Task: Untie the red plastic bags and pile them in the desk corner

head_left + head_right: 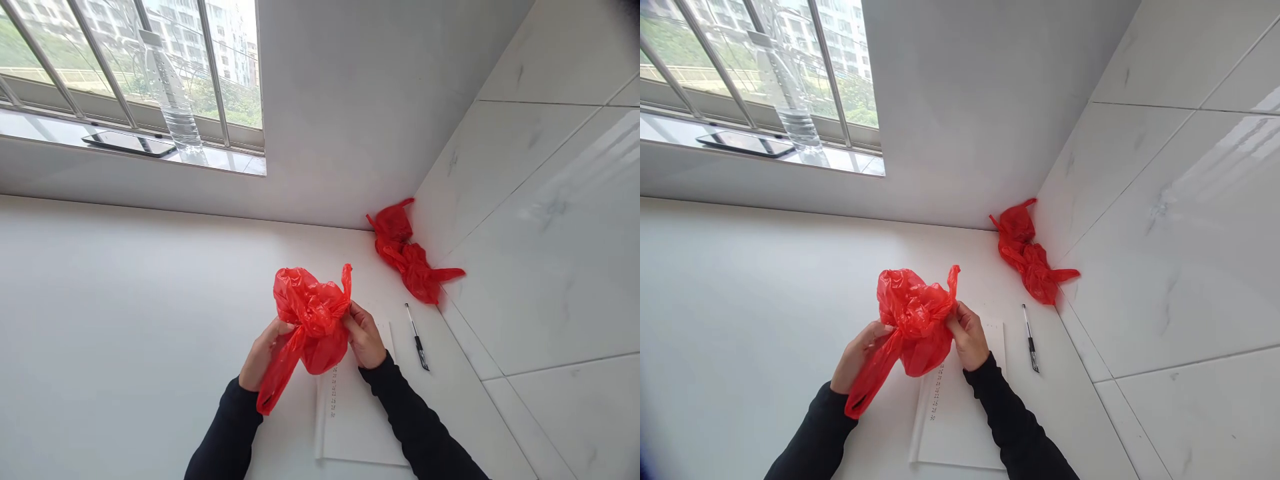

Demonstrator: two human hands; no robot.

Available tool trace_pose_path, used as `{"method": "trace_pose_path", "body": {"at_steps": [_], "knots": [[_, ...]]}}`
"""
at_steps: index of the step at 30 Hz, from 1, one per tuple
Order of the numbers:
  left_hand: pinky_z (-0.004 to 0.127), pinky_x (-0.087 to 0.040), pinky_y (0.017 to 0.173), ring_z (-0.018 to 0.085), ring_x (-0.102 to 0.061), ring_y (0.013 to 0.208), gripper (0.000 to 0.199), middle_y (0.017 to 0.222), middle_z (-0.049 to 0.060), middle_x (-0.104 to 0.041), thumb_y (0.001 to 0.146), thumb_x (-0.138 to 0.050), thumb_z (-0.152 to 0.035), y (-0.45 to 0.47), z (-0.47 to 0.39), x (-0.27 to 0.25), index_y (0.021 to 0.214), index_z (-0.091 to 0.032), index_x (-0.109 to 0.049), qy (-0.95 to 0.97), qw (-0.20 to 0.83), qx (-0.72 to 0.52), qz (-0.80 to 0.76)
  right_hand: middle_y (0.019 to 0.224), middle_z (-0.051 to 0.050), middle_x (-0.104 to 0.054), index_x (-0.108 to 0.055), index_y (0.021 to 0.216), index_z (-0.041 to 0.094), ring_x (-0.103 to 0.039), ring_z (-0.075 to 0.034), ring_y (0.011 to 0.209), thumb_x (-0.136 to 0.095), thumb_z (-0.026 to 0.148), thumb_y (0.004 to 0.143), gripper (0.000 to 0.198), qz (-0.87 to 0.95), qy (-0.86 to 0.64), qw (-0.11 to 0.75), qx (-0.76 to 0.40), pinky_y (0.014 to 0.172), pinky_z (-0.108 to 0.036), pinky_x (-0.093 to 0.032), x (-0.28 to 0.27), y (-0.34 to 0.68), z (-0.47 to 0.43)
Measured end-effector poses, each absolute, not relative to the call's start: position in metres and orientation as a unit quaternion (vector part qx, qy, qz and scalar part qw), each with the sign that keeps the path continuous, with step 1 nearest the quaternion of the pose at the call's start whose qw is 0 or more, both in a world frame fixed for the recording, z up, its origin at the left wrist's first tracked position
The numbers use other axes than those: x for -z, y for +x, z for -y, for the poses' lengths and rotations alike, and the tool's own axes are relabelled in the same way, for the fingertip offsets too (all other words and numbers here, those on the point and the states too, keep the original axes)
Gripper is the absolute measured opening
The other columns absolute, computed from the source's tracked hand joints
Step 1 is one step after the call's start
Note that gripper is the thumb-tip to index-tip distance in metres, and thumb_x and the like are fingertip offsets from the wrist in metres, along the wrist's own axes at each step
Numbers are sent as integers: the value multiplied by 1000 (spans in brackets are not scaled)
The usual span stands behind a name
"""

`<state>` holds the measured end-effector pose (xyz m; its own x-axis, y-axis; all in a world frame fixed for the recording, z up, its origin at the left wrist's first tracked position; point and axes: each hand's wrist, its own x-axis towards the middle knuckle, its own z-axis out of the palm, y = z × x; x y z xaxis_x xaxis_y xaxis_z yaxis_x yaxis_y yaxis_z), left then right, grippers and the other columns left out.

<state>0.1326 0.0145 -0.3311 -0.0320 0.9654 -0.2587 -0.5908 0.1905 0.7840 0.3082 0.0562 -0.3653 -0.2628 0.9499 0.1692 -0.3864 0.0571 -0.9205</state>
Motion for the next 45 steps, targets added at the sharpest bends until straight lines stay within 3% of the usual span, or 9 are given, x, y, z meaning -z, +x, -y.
{"method": "trace_pose_path", "body": {"at_steps": [3, 7, 12, 19, 23, 28, 32, 41, 45], "knots": [[25, -47, 57, 14, -56, 60, 14, 74, 2, -68, 68, -73, -21, 132, -17, 333, 79, -15, -67, 298, 666, -561, -390, 103, -4, -71, -68, 107, 25, -65, -21, 88, -62, 41, 93, 22, 468, -293, 544, -632, 77, -32, -51, 368, 310, -59], [24, -47, 60, 20, -64, 79, 40, 92, 4, -71, 62, -84, -16, 131, -27, 346, 98, -18, -67, 396, 628, -564, -363, 109, -5, -69, -66, 107, 25, -64, -21, 91, -70, 40, 87, 26, 502, -274, 517, -637, 81, -33, -52, 366, 309, -56], [24, -47, 59, 23, -65, 87, 38, 94, 6, -71, 67, -84, -35, 132, -29, 356, 98, -20, -67, 390, 621, -586, -344, 110, -6, -70, -68, 109, 24, -64, -24, 100, -67, 37, 90, 23, 518, -271, 537, -608, 90, -37, -51, 365, 308, -54], [35, -50, 93, 27, -56, 118, 38, 127, 7, -63, 82, -74, -25, 133, -23, 347, 118, -26, -64, 462, 595, -581, -307, 122, -7, -66, -62, 119, 27, -64, -25, 107, -58, 42, 94, 29, 465, -281, 530, -651, 89, -39, -54, 365, 309, -57], [40, -49, 97, 29, -58, 118, 28, 121, 10, -66, 87, -68, -31, 130, -28, 353, 114, -22, -67, 442, 569, -590, -365, 123, -7, -66, -63, 119, 24, -62, -26, 111, -65, 39, 91, 32, 524, -277, 492, -638, 99, -41, -48, 362, 308, -55], [43, -55, 84, 32, -64, 106, 36, 112, 11, -70, 84, -70, -42, 134, -28, 352, 113, -21, -66, 407, 605, -562, -390, 113, -7, -70, -67, 108, 22, -65, -26, 103, -67, 37, 89, 24, 529, -296, 506, -614, 93, -41, -51, 367, 309, -56], [44, -51, 95, 31, -60, 115, 37, 119, 10, -67, 78, -76, -33, 137, -23, 347, 112, -22, -64, 450, 612, -525, -384, 107, -7, -71, -67, 105, 21, -65, -26, 99, -64, 41, 90, 25, 529, -333, 517, -585, 90, -40, -51, 367, 309, -57], [43, -49, 97, 32, -60, 115, 34, 118, 9, -68, 78, -75, -31, 138, -23, 341, 110, -22, -66, 450, 595, -538, -391, 107, -5, -71, -68, 106, 25, -64, -26, 101, -66, 37, 89, 22, 561, -334, 514, -556, 93, -40, -49, 358, 309, -52], [43, -50, 92, 31, -63, 105, 23, 104, 8, -72, 77, -75, -32, 137, -23, 341, 96, -21, -69, 384, 567, -600, -415, 109, -5, -70, -68, 108, 26, -63, -26, 104, -64, 39, 90, 22, 561, -320, 508, -570, 95, -40, -48, 359, 310, -52]]}}
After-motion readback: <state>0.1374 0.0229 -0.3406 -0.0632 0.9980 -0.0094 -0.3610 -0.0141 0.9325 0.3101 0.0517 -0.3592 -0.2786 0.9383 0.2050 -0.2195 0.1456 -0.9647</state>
